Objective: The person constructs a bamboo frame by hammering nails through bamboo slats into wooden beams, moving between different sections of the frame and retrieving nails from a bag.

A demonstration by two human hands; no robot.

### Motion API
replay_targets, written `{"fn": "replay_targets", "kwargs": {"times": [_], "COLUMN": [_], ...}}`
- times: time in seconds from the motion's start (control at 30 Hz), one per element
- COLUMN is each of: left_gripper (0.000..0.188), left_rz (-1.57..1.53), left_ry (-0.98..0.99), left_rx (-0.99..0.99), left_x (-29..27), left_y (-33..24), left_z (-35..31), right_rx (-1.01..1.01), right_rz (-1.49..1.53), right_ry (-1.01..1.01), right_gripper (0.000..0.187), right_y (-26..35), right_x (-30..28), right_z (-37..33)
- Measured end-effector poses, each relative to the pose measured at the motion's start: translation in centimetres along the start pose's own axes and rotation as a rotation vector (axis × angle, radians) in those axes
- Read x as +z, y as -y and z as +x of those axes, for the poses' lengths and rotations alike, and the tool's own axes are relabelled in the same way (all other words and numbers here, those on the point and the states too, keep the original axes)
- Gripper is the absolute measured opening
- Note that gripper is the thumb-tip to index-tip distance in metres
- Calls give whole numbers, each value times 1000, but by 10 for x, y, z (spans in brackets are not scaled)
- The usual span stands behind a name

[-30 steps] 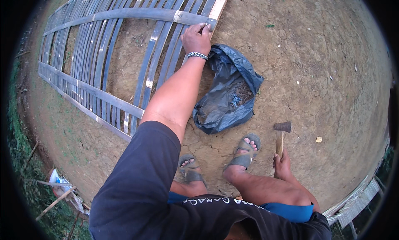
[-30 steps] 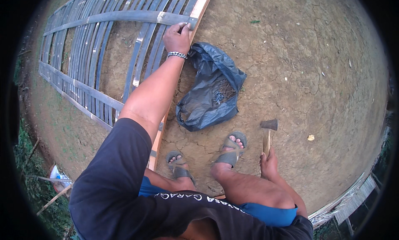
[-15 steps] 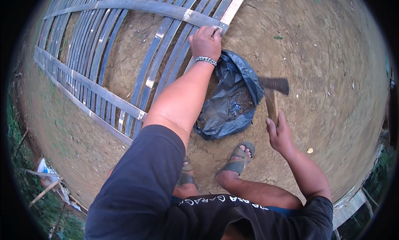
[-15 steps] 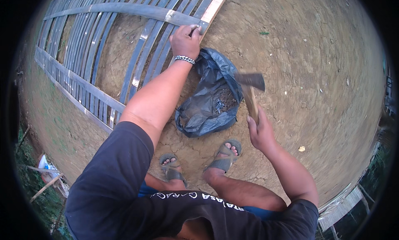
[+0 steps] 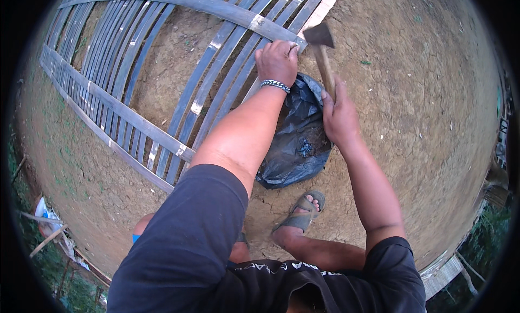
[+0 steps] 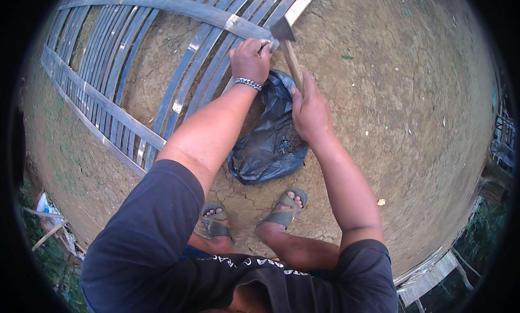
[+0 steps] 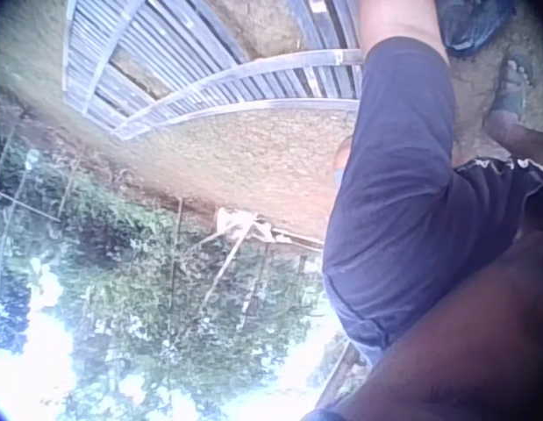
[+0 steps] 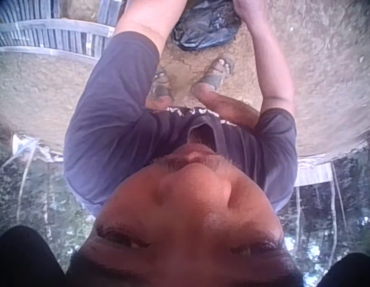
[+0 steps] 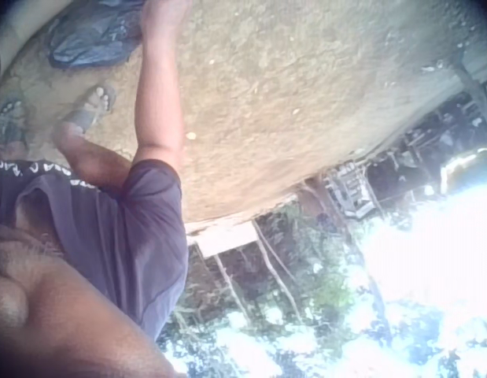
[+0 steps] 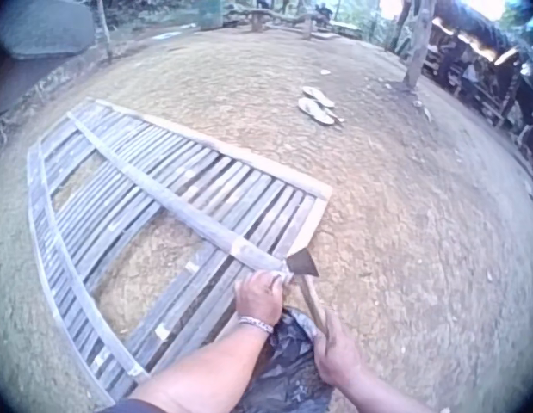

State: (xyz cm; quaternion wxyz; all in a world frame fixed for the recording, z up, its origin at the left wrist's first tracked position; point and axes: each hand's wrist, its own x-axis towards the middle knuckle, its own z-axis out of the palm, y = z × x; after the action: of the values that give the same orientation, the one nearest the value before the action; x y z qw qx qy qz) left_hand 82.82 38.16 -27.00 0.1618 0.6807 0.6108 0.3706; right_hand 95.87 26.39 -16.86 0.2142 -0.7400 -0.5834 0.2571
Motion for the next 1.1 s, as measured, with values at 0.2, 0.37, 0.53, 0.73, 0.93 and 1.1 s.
{"fn": "replay_targets", "kwargs": {"times": [0.2,0.37,0.53,0.73,0.93,1.1], "left_gripper": [9,8,8,8,7,8], "left_rz": [-2,-11,-9,-19,-18,-15], "left_ry": [21,17,31,14,38,5], "left_rx": [-3,-9,-12,-3,-19,8], "left_x": [-1,-2,-2,1,1,0], "left_y": [-2,-2,-3,1,-2,2], "left_z": [2,3,3,0,1,1], "right_rx": [-172,-60,-57,-60,-56,-78], "right_rz": [-29,-19,-78,-4,-156,-5], "right_ry": [-110,-30,29,-57,44,-69], "right_gripper": [48,48,48,49,50,49], "right_y": [-12,-7,-12,-3,-16,-6], "right_x": [13,5,5,0,3,-1], "right_z": [11,13,11,10,16,15]}}
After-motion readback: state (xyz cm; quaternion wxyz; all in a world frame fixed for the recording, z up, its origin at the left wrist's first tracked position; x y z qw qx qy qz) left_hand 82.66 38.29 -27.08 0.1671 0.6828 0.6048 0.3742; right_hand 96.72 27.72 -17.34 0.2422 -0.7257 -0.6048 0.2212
